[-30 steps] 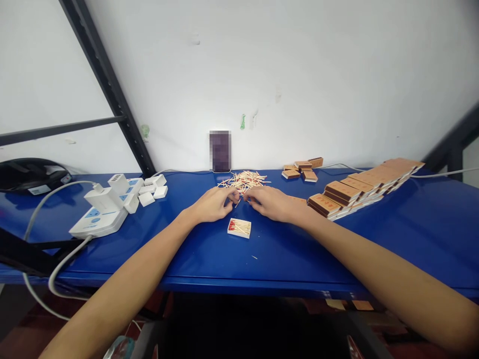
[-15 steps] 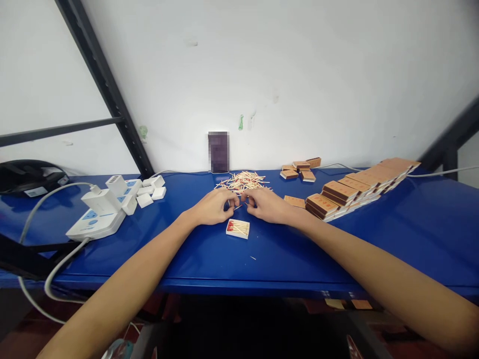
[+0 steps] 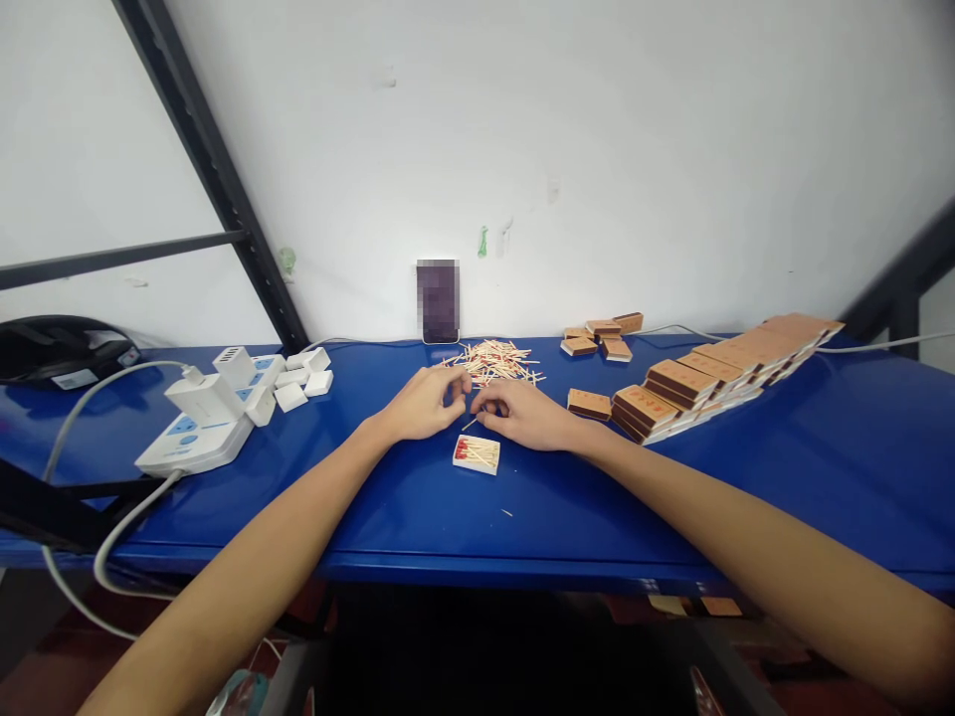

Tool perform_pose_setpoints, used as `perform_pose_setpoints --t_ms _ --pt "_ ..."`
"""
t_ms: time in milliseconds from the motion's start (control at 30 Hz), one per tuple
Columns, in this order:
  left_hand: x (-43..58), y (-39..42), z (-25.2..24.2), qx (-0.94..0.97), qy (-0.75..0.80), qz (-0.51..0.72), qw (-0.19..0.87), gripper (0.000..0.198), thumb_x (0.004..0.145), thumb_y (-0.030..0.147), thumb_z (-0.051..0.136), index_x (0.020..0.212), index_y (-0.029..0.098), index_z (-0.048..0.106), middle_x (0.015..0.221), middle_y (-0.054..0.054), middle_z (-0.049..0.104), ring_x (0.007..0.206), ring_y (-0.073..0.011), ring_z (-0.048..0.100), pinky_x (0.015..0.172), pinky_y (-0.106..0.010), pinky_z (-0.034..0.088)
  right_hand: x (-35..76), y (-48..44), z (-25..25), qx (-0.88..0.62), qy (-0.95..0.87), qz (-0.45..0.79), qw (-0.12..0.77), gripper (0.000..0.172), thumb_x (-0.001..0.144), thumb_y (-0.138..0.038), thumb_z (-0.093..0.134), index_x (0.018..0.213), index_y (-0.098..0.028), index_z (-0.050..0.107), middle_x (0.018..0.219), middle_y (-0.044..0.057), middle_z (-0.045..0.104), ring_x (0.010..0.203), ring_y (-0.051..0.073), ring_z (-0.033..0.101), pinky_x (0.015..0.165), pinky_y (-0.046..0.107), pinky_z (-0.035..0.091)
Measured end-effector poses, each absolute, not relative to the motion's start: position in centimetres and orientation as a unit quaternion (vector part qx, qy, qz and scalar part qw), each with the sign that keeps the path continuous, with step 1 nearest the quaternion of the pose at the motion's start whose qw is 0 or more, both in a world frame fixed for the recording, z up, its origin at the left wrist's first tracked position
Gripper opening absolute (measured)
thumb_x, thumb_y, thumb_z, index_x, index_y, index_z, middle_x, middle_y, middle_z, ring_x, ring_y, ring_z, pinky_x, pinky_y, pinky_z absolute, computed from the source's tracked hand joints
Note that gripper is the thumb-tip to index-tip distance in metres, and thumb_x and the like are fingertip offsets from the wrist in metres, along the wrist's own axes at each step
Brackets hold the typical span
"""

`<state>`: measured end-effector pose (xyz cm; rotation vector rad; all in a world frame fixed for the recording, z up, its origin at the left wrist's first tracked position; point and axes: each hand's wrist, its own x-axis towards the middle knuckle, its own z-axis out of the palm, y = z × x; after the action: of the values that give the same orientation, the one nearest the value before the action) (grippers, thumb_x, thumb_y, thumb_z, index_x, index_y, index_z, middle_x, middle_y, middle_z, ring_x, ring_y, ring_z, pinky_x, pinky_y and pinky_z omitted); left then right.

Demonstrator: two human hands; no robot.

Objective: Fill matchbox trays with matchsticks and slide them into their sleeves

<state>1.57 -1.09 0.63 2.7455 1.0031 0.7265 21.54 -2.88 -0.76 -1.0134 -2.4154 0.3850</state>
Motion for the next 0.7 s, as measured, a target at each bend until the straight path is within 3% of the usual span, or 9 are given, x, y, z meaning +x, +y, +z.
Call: perform_pose_setpoints --t_ms 233,467,700 --pt "0.28 -0.58 1.09 0.935 0.313 0.168 0.016 0.018 0.079 0.023 0.048 0.086 0.019 0.064 0.080 -0.001 0.064 0.077 -0.0168 0.056 0.078 -0.030 0.041 21.72 -3.13 -0.52 -0.361 -0.885 0.168 0.243 0.026 0.081 -0.010 0.050 0.087 -0.019 0.073 0.082 0.003 0.064 0.073 0.013 0.054 0.071 0.027 0.040" --pt "0.65 -0.73 1.03 0.937 0.309 0.165 0.007 0.017 0.081 0.026 0.053 0.080 0.018 0.068 0.084 -0.002 0.069 0.078 -0.0168 0.060 0.077 -0.030 0.042 21.89 -2.84 -0.35 -0.347 -0.898 0.109 0.249 0.012 0.076 -0.023 0.062 0.079 -0.016 0.072 0.079 0.004 0.068 0.073 0.015 0.058 0.070 0.027 0.043" --pt "0.56 -0.21 0.56 0.930 0.303 0.197 0.071 0.016 0.078 0.018 0.056 0.083 0.019 0.071 0.083 0.000 0.071 0.075 -0.0139 0.062 0.074 -0.025 0.045 22.04 -2.16 -0.72 -0.343 -0.889 0.164 0.253 0.024 0.074 -0.004 0.055 0.089 -0.016 0.069 0.079 0.002 0.069 0.070 0.012 0.060 0.067 0.024 0.044"
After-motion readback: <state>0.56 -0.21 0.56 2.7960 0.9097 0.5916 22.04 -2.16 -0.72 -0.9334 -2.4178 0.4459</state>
